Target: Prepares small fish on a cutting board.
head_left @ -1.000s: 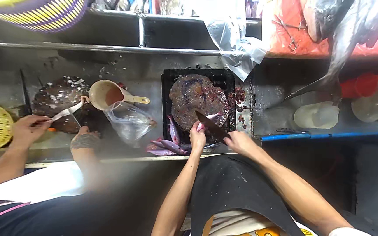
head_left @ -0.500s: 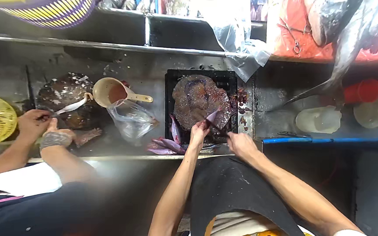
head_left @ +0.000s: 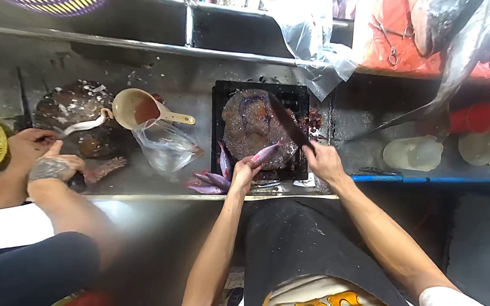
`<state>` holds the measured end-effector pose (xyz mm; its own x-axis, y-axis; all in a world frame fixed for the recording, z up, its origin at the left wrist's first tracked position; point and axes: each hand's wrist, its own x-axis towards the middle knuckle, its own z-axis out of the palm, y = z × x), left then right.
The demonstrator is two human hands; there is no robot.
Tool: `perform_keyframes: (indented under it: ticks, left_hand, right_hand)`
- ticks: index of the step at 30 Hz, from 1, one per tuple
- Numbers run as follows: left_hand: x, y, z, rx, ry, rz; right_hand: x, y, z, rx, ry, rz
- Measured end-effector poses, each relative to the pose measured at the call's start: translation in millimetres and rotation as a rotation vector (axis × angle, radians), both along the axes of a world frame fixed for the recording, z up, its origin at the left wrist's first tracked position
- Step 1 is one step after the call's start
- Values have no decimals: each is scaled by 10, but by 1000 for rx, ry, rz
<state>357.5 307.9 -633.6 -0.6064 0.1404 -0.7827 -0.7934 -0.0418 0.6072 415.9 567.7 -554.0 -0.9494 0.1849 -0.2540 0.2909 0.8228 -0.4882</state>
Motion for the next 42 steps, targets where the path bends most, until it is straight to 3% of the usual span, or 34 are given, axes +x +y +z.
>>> perform_keyframes:
  ticks: [2,3,5,7,9,11,13,15,20,24,30,38,40,42]
  left_hand:
    - [-1,2,1,-19,17,1]
    - [0,4,14,-19,20,-3]
    - [27,-21,73,5,14,1]
    - [53,-64,219,58,50,26]
    - [8,-63,255,42,273,-12]
    - [6,4,153,-211,623,-238]
    - [7,120,-40,-457,817,-468]
    - [68,275,-212,-538,747,-510]
    - [-37,684,-195,-603,406,-473]
    - [-107,834,-215,-513,256,-372]
    - [-75,895,-247,-441,239,-303]
    - [-101,972,-263,-502,235,-381]
    - [-107,985,-272,-495,219,-358]
    - [-107,989,-277,-474,203,-332]
  right_hand:
    - [-51,-46,-137,-1,176,-85]
    - [-52,-89,-220,29,98,-79]
    - [-57,-166,-421,85,-307,-32]
    - [-31,-130,-582,46,-451,-53]
    - [-79,-17,-562,17,-443,-98]
    - [27,4,-486,3,-450,-133]
    - [100,-84,-444,-20,-481,-123]
    - [190,-228,-397,-60,-537,-131]
    - [206,-338,-323,-60,-575,-149]
    - [263,-292,-183,-118,-539,-180]
    - [394,-269,-160,-95,-468,-155]
    - [472,-57,-173,-55,-549,-112]
    - [484,-18,-135,-86,-468,-155]
    - [528,-58,-130,-113,-245,-227]
